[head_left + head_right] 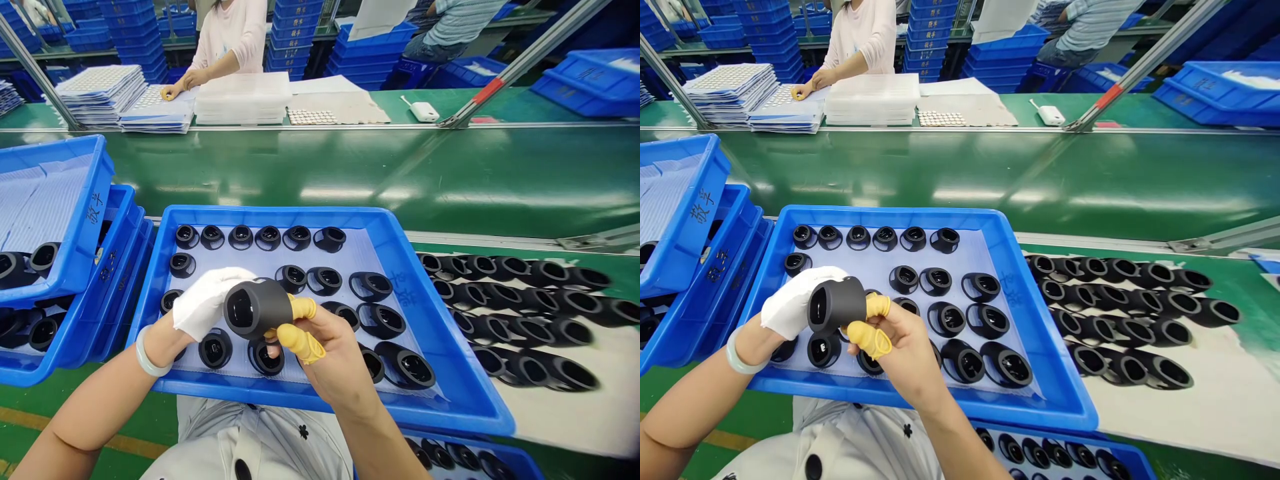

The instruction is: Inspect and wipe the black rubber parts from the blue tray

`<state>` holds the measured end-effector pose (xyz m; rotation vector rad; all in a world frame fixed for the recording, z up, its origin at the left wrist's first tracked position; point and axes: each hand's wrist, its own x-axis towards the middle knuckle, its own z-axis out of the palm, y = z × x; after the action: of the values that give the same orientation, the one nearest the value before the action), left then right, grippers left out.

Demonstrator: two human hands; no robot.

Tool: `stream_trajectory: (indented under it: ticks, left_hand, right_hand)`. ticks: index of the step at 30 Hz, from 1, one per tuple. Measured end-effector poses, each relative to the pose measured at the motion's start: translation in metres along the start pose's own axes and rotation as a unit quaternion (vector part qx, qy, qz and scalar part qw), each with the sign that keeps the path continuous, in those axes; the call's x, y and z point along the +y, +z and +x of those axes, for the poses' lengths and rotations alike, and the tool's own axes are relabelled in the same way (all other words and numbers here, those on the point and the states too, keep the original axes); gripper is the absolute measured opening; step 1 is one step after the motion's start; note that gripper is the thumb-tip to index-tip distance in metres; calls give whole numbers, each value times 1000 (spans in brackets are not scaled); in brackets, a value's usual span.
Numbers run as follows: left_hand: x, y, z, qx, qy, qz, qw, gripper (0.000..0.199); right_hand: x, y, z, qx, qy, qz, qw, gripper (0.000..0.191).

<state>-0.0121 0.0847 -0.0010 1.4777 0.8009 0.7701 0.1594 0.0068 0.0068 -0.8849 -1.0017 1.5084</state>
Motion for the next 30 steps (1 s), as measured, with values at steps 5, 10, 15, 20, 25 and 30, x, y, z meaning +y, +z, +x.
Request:
stream_trajectory:
  ticks: [5,10,15,20,25,30]
  left_hand:
    - [-14,-11,0,-30,95,77,992,26]
    - [-15,-14,0,-52,108,122,985,32]
    - [-9,-12,1,-40,57,73,995,24]
    - [7,0,2,-11,-122,-147,981,18]
    - [15,11,7,44,-335,-424,840,14]
    - [12,10,11,52,-344,-460,817,21]
  right_hand:
    - [-3,3,-1,3,-33,-68,997,15]
    - [-5,4,-1,-2,-40,-79,996,16]
    - [-1,2,-1,-16,-48,-36,998,10]
    - [1,4,4,-30,76,164,983,20]
    - [6,5,13,22,175,353,919,19]
    - [11,2,16,30,192,445,874,16]
